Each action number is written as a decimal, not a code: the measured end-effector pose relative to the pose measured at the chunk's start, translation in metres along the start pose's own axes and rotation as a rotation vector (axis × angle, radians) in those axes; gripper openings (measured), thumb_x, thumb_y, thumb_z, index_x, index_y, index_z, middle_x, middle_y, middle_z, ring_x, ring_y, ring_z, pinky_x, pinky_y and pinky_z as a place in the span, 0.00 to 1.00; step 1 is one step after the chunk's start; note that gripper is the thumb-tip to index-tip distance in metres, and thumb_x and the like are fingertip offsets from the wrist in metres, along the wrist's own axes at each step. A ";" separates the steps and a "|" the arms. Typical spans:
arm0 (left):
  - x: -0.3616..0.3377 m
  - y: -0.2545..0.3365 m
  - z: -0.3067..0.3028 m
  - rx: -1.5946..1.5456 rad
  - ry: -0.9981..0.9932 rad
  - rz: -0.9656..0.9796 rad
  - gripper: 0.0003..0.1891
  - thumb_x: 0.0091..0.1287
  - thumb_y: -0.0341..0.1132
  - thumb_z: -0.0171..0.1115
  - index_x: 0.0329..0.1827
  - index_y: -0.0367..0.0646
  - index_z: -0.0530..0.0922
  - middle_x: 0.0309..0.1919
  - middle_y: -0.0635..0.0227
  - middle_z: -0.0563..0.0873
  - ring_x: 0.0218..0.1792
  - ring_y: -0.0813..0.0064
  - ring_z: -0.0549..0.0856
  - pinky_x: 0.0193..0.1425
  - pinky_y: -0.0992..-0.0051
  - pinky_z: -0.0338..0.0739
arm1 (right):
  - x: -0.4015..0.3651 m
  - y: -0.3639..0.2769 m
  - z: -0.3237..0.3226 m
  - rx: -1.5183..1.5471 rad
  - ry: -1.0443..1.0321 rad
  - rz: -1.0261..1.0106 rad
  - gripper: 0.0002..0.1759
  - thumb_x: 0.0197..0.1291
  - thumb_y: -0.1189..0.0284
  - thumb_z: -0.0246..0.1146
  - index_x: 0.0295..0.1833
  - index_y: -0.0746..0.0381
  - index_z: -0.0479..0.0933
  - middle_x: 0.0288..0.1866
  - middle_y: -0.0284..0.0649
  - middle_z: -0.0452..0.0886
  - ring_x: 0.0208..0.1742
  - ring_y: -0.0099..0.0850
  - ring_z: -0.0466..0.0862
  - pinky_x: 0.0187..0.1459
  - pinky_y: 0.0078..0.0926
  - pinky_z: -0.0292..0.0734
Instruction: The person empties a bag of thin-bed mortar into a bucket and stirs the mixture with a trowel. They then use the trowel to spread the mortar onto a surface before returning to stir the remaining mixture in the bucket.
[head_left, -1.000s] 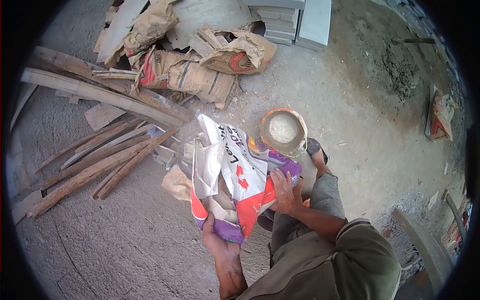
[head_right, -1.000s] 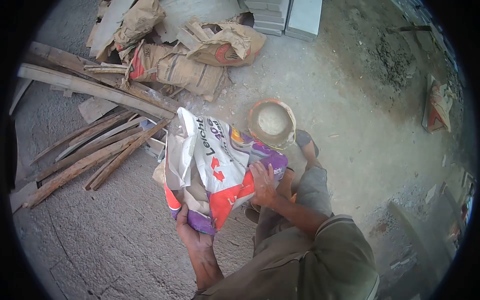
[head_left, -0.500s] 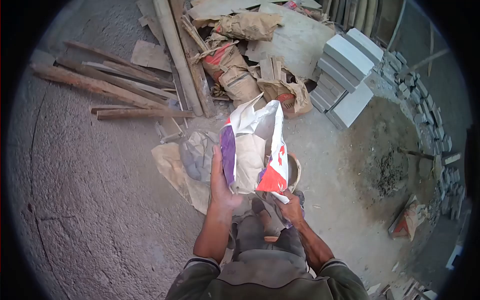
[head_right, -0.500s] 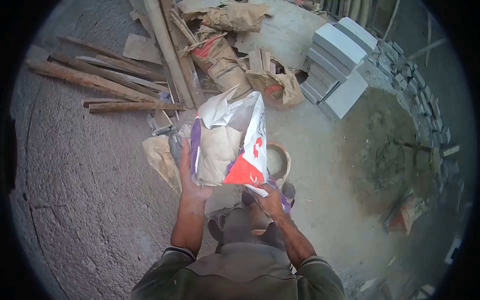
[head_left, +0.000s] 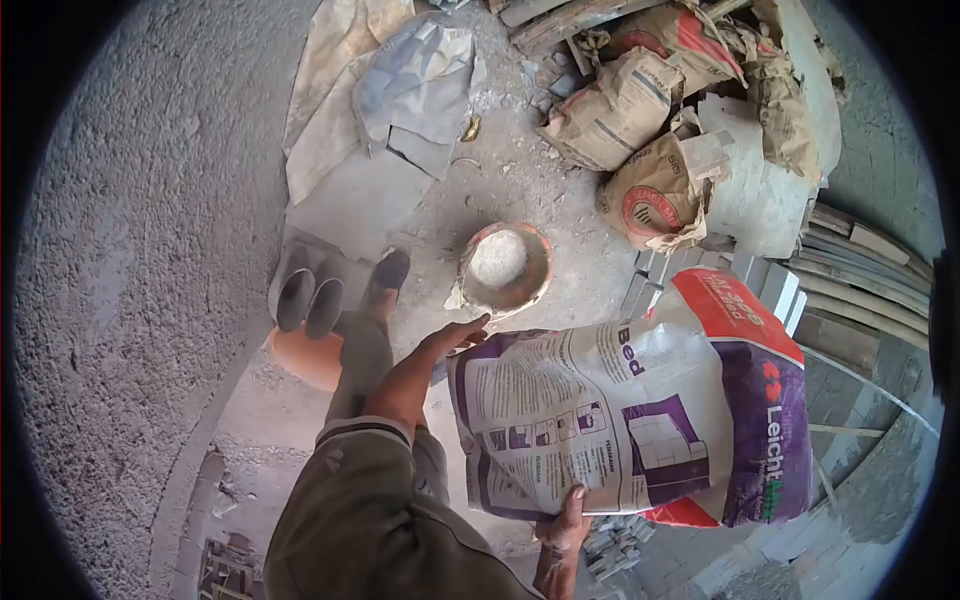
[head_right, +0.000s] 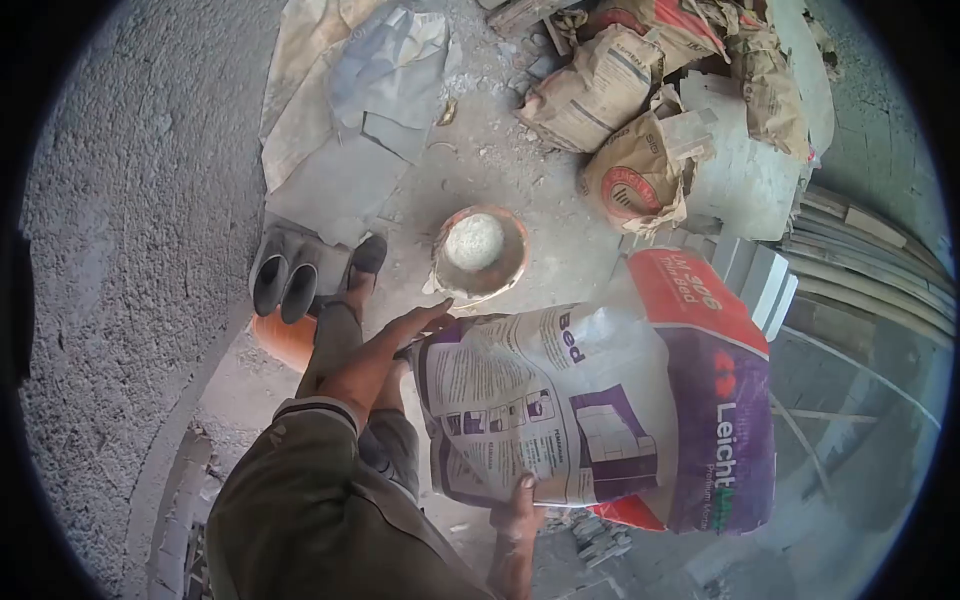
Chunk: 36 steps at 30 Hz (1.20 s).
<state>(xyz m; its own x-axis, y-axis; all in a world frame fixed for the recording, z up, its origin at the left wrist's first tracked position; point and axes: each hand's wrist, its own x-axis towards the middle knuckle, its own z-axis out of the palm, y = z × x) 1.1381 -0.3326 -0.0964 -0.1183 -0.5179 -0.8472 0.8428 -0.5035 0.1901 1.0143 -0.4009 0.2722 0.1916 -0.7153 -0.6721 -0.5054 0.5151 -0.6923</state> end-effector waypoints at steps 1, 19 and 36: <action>-0.010 -0.005 0.006 -0.147 -0.099 -0.099 0.34 0.63 0.66 0.55 0.52 0.40 0.81 0.49 0.59 0.84 0.51 0.69 0.81 0.57 0.71 0.71 | 0.001 -0.001 -0.001 -0.003 0.011 0.011 0.40 0.60 0.55 0.64 0.70 0.64 0.56 0.61 0.46 0.71 0.58 0.41 0.75 0.57 0.45 0.73; -0.039 -0.109 -0.056 -0.130 -0.174 -0.166 0.40 0.55 0.59 0.68 0.68 0.47 0.69 0.55 0.65 0.80 0.56 0.69 0.78 0.58 0.67 0.72 | 0.118 0.078 0.002 0.310 -0.022 0.301 0.29 0.68 0.57 0.55 0.67 0.64 0.65 0.59 0.46 0.77 0.57 0.42 0.78 0.58 0.44 0.73; -0.008 -0.180 -0.074 -0.159 -0.085 -0.593 0.42 0.51 0.69 0.62 0.64 0.50 0.72 0.54 0.62 0.81 0.52 0.62 0.80 0.49 0.57 0.74 | 0.215 0.143 0.009 0.303 0.090 0.531 0.23 0.72 0.62 0.48 0.64 0.65 0.67 0.57 0.49 0.78 0.53 0.45 0.80 0.56 0.44 0.77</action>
<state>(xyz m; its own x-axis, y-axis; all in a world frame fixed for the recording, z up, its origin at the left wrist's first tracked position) 1.0266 -0.1866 -0.1606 -0.6264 -0.2375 -0.7424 0.6878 -0.6167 -0.3830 0.9910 -0.4766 0.0263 -0.0987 -0.3545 -0.9298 -0.2481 0.9136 -0.3220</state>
